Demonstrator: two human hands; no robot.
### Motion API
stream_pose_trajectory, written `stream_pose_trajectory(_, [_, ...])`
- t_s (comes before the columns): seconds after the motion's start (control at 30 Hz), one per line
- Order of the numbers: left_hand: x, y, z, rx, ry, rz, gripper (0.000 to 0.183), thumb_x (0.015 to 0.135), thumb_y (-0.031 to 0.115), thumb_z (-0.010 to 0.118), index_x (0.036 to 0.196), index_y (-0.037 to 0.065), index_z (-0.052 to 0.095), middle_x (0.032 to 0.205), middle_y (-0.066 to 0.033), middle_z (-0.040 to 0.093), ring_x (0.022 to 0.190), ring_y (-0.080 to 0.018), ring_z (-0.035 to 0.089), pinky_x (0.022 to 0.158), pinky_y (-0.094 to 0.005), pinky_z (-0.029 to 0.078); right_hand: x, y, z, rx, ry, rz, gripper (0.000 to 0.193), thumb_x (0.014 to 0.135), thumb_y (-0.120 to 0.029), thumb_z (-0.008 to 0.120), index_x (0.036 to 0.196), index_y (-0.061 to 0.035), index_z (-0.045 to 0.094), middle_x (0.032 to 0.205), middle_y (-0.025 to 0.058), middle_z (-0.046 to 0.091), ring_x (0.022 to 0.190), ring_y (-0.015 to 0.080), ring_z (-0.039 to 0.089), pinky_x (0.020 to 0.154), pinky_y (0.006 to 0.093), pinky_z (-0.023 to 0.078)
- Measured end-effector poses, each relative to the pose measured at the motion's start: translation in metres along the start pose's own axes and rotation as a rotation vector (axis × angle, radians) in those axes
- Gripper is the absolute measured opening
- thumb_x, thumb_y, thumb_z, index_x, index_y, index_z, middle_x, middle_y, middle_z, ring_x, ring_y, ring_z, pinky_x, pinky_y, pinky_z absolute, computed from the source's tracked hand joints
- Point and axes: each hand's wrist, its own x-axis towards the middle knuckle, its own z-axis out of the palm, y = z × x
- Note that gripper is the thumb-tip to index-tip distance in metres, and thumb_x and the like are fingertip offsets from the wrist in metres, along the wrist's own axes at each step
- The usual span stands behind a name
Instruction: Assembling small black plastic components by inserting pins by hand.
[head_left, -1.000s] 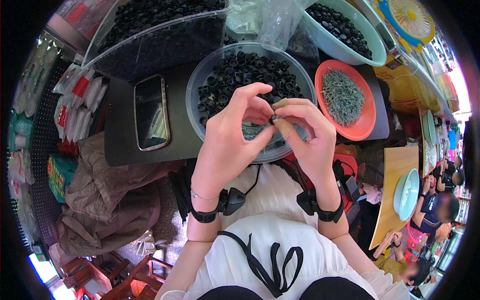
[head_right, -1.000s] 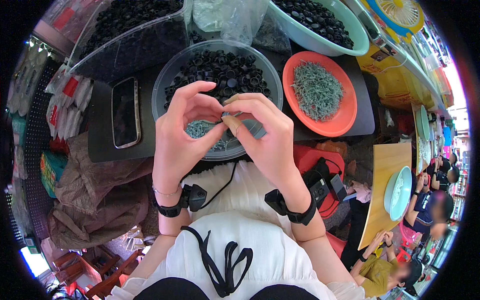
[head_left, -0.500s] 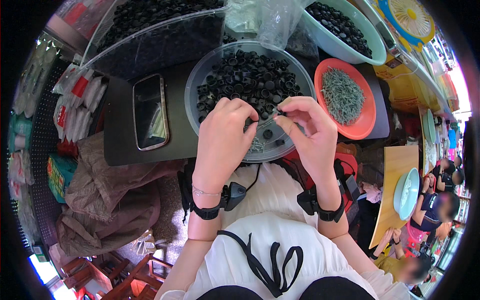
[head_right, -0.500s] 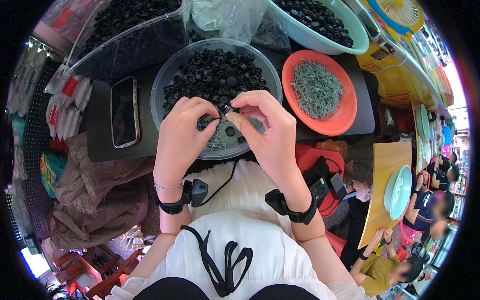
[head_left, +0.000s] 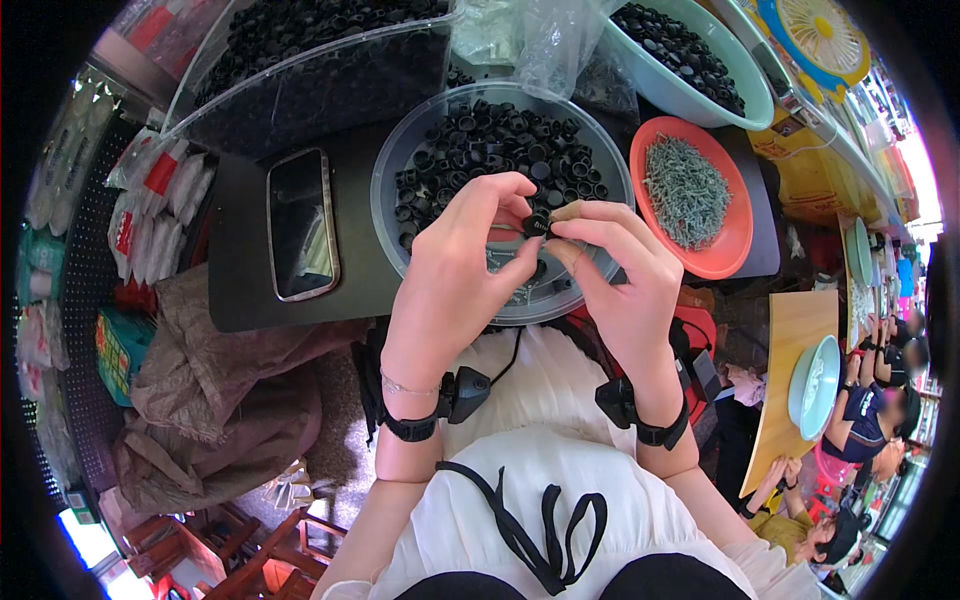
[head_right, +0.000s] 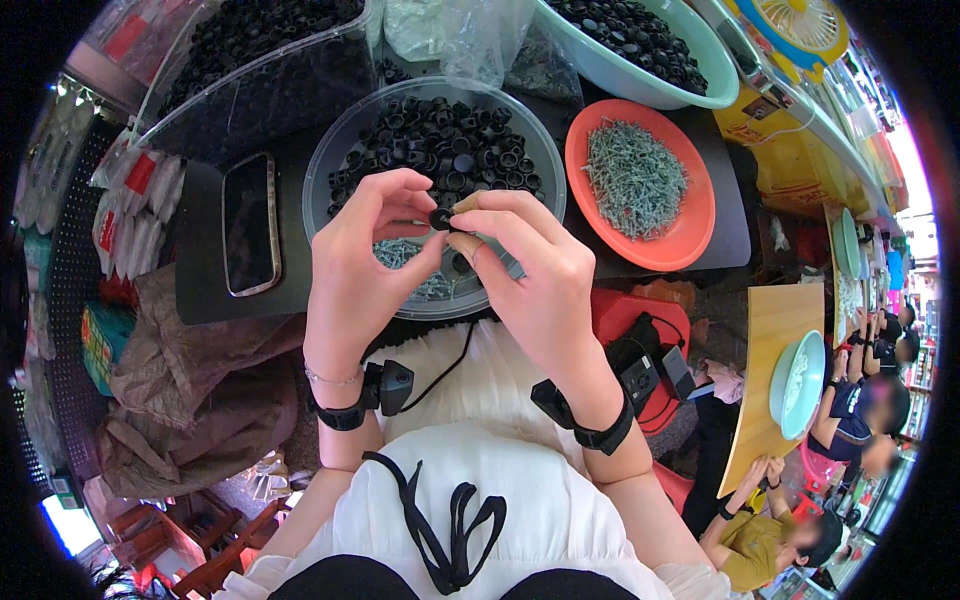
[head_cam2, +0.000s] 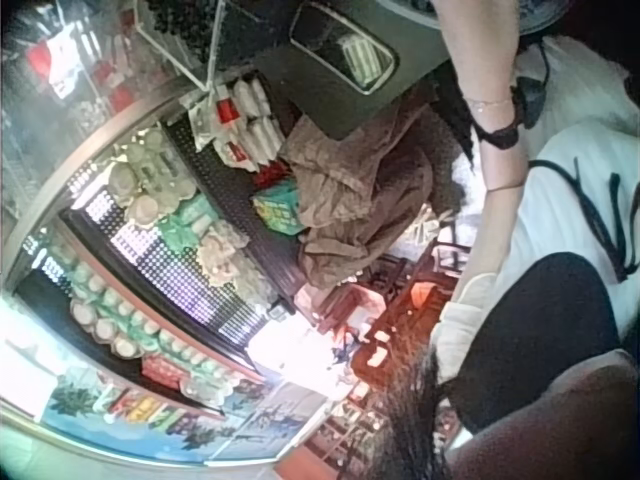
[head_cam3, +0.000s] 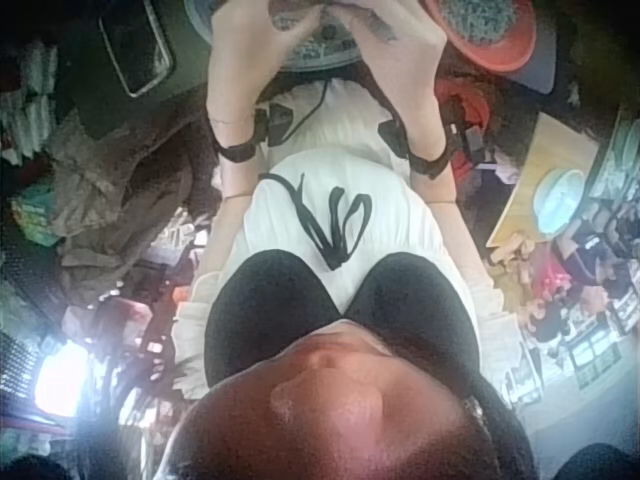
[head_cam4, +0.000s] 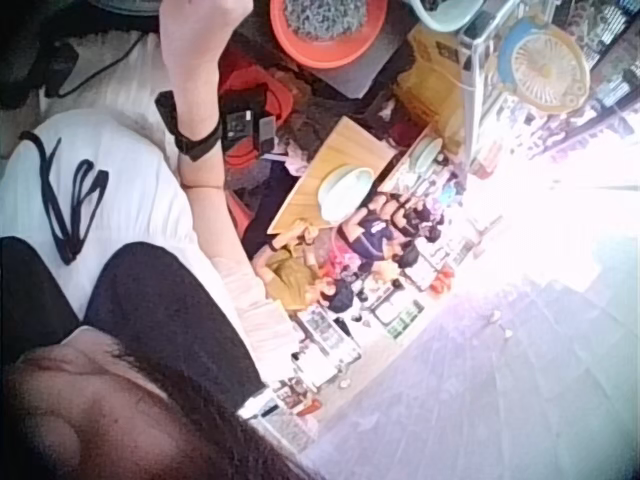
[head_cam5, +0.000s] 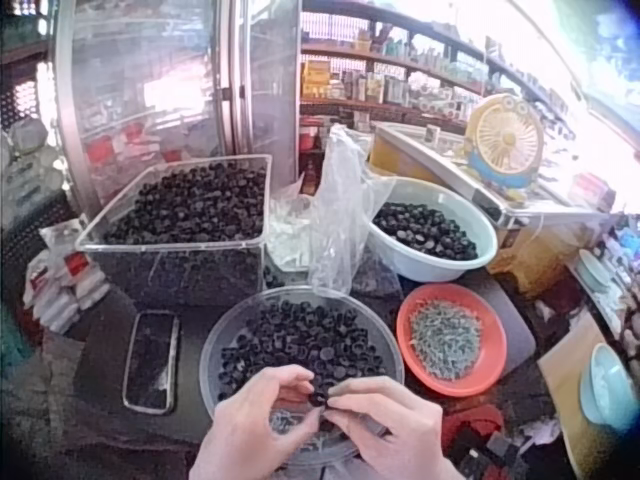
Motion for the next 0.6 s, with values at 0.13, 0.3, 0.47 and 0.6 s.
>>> stream_pose_trajectory(0.13, [-0.001, 0.003, -0.002, 0.002, -0.005, 0.025, 0.045, 0.078, -0.007, 0.075, 0.120, 0.004, 0.062, 0.104, -0.0078, 0.070, 0.094, -0.0156, 0.073, 0.085, -0.0291, 0.060, 0.002, -0.002, -0.002, -0.032, -0.006, -0.025, 0.022, 0.077, 0.007, 0.078, 0.098, -0.0008, 0.073, 0.100, 0.0107, 0.072, 0.085, 0.0231, 0.072, 0.072, 0.0308, 0.059])
stream_pose_trajectory(0.3, [-0.001, 0.002, -0.003, -0.008, -0.019, 0.057, 0.046, 0.078, -0.009, 0.075, 0.120, 0.004, 0.062, 0.106, -0.0079, 0.071, 0.095, -0.0156, 0.073, 0.085, -0.0287, 0.060, 0.001, 0.002, -0.005, 0.109, -0.063, 0.033, 0.025, 0.077, 0.008, 0.077, 0.101, 0.0000, 0.074, 0.103, 0.0104, 0.072, 0.090, 0.0208, 0.071, 0.077, 0.0299, 0.058])
stream_pose_trajectory(0.47, [-0.002, 0.008, -0.004, -0.068, -0.011, 0.059, 0.046, 0.078, -0.009, 0.077, 0.121, 0.003, 0.062, 0.107, -0.0081, 0.073, 0.097, -0.0165, 0.073, 0.086, -0.0290, 0.059, -0.002, 0.003, -0.007, 0.601, -0.052, 0.365, 0.021, 0.083, 0.007, 0.075, 0.103, 0.0055, 0.071, 0.112, 0.0124, 0.070, 0.102, 0.0171, 0.068, 0.089, 0.0296, 0.055])
stream_pose_trajectory(0.6, [-0.002, 0.006, -0.003, -0.074, 0.040, 0.154, 0.045, 0.076, -0.006, 0.081, 0.117, 0.003, 0.065, 0.102, -0.0066, 0.074, 0.094, -0.0155, 0.072, 0.084, -0.0281, 0.058, 0.000, 0.007, -0.012, 0.900, -0.122, 0.558, 0.020, 0.088, 0.005, 0.073, 0.107, 0.0062, 0.068, 0.112, 0.0115, 0.069, 0.104, 0.0156, 0.066, 0.095, 0.0302, 0.053])
